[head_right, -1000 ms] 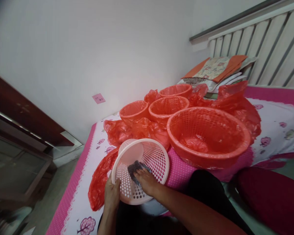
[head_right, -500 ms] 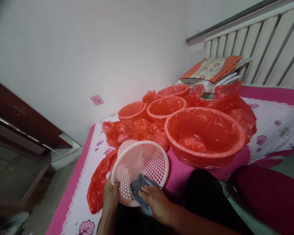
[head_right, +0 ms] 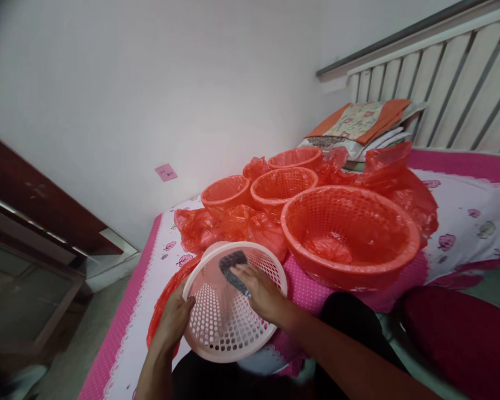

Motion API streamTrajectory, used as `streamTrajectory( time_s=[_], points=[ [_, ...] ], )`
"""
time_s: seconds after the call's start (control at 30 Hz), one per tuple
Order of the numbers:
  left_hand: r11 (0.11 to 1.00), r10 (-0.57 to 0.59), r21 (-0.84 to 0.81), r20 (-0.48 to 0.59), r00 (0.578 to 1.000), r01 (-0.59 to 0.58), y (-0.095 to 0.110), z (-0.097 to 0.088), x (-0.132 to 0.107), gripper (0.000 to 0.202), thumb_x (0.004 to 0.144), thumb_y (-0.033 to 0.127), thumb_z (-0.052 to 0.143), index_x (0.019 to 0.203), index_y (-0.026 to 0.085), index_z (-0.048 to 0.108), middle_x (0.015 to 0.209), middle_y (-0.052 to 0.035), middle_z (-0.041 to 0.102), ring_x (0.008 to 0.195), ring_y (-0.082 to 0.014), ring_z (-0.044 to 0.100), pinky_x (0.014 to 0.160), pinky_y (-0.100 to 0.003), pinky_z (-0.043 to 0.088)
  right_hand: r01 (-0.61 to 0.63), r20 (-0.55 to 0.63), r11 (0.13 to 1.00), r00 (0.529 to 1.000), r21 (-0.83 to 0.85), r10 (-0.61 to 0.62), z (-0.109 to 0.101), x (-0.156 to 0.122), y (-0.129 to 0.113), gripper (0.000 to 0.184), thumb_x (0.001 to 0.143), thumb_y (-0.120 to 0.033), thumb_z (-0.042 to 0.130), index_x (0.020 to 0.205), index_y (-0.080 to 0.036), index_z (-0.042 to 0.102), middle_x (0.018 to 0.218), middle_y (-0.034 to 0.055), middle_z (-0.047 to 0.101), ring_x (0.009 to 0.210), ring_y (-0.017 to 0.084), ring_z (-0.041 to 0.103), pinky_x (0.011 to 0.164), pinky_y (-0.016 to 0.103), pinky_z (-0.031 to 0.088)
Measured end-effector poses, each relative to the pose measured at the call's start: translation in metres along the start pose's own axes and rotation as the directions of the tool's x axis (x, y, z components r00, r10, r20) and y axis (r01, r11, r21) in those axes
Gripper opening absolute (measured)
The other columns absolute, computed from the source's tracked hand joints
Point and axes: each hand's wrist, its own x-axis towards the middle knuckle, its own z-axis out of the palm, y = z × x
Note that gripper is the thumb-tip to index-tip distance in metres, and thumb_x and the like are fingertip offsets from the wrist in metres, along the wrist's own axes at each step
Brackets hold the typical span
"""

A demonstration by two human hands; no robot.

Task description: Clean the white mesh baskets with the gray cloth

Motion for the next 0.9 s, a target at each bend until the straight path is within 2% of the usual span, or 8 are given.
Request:
streamTrajectory(
  time_s=[0.07, 0.1, 0.23, 0.37, 0.43, 0.6, 0.73, 0.9],
  points=[
    [1.000, 0.002, 0.000, 0.044, 0.999, -0.002, 0.006, -0.001, 0.012, 0.065, 0.081, 0.018, 0.054, 0.145, 0.018, 0.068, 0.146, -0.0100, 0.074, 0.143, -0.0313, 0.063, 0.129, -0.053, 0.040, -0.013, 0.045, 0.997, 0.999, -0.081, 0.017, 0.026, 0.016, 0.011, 0.088, 0.074, 0.009, 0.048, 0.157, -0.018, 0.060, 0.163, 0.0149, 0.058, 0.155, 0.033, 0.050, 0.131, 0.057, 0.035],
    [1.000, 0.011, -0.010, 0.066, 0.998, -0.011, 0.008, 0.000, 0.018, 0.064, 0.083, 0.019, 0.054, 0.146, 0.018, 0.067, 0.149, -0.0105, 0.073, 0.144, -0.0307, 0.062, 0.129, -0.052, 0.039, -0.053, 0.099, 0.984, 0.993, -0.168, 0.070, 0.041, 0.023, 0.017, 0.086, 0.078, 0.008, 0.046, 0.158, -0.019, 0.059, 0.165, 0.0136, 0.057, 0.155, 0.032, 0.050, 0.131, 0.057, 0.036],
    [0.996, 0.085, -0.021, 0.092, 0.992, -0.084, 0.012, 0.006, 0.029, 0.060, 0.092, 0.026, 0.054, 0.151, 0.018, 0.064, 0.158, -0.0122, 0.065, 0.152, -0.0293, 0.056, 0.132, -0.052, 0.035, -0.116, 0.188, 0.970, 0.969, -0.214, 0.158, 0.093, 0.031, 0.040, 0.067, 0.083, 0.005, 0.052, 0.147, -0.012, 0.068, 0.155, 0.0192, 0.066, 0.147, 0.037, 0.059, 0.126, 0.057, 0.042],
    [0.995, 0.094, -0.047, 0.115, 0.989, -0.089, 0.012, 0.013, 0.025, 0.064, 0.099, 0.048, 0.059, 0.159, 0.026, 0.055, 0.172, -0.0090, 0.050, 0.162, -0.0290, 0.042, 0.134, -0.052, 0.031, -0.147, 0.251, 0.965, 0.947, -0.216, 0.200, 0.121, 0.022, 0.054, 0.065, 0.078, -0.001, 0.067, 0.142, -0.012, 0.071, 0.149, 0.0214, 0.069, 0.141, 0.040, 0.064, 0.123, 0.057, 0.047],
    [0.994, 0.090, -0.073, 0.129, 0.988, -0.081, 0.012, 0.016, 0.022, 0.065, 0.100, 0.054, 0.059, 0.160, 0.028, 0.055, 0.172, -0.0071, 0.049, 0.162, -0.0286, 0.042, 0.134, -0.050, 0.031, -0.150, 0.267, 0.966, 0.942, -0.211, 0.205, 0.125, 0.018, 0.058, 0.066, 0.079, -0.001, 0.065, 0.144, -0.014, 0.070, 0.152, 0.0196, 0.068, 0.142, 0.037, 0.063, 0.123, 0.056, 0.046],
    [0.991, 0.093, -0.109, 0.123, 0.988, -0.080, 0.008, 0.019, 0.024, 0.061, 0.101, 0.055, 0.055, 0.153, 0.025, 0.063, 0.168, -0.0072, 0.055, 0.160, -0.0289, 0.044, 0.135, -0.048, 0.031, -0.146, 0.303, 0.968, 0.931, -0.204, 0.204, 0.121, 0.002, 0.057, 0.072, 0.081, 0.002, 0.056, 0.148, -0.019, 0.068, 0.155, 0.0144, 0.067, 0.146, 0.030, 0.061, 0.125, 0.049, 0.045],
    [0.991, 0.081, -0.119, 0.118, 0.990, -0.067, 0.010, 0.018, 0.027, 0.061, 0.101, 0.057, 0.054, 0.151, 0.024, 0.065, 0.166, -0.0080, 0.057, 0.159, -0.0292, 0.046, 0.135, -0.050, 0.030, -0.151, 0.321, 0.966, 0.923, -0.209, 0.214, 0.118, -0.019, 0.046, 0.081, 0.077, 0.004, 0.051, 0.155, -0.013, 0.061, 0.161, 0.0181, 0.059, 0.154, 0.030, 0.052, 0.130, 0.052, 0.037],
    [0.991, 0.077, -0.123, 0.132, 0.988, -0.061, 0.015, 0.015, 0.027, 0.061, 0.100, 0.058, 0.055, 0.150, 0.025, 0.066, 0.169, -0.0070, 0.054, 0.161, -0.0297, 0.043, 0.135, -0.051, 0.029, -0.151, 0.345, 0.970, 0.915, -0.193, 0.211, 0.112, -0.051, 0.026, 0.089, 0.074, 0.000, 0.053, 0.161, -0.017, 0.055, 0.167, 0.0159, 0.052, 0.158, 0.031, 0.047, 0.133, 0.055, 0.031]
  ],
)
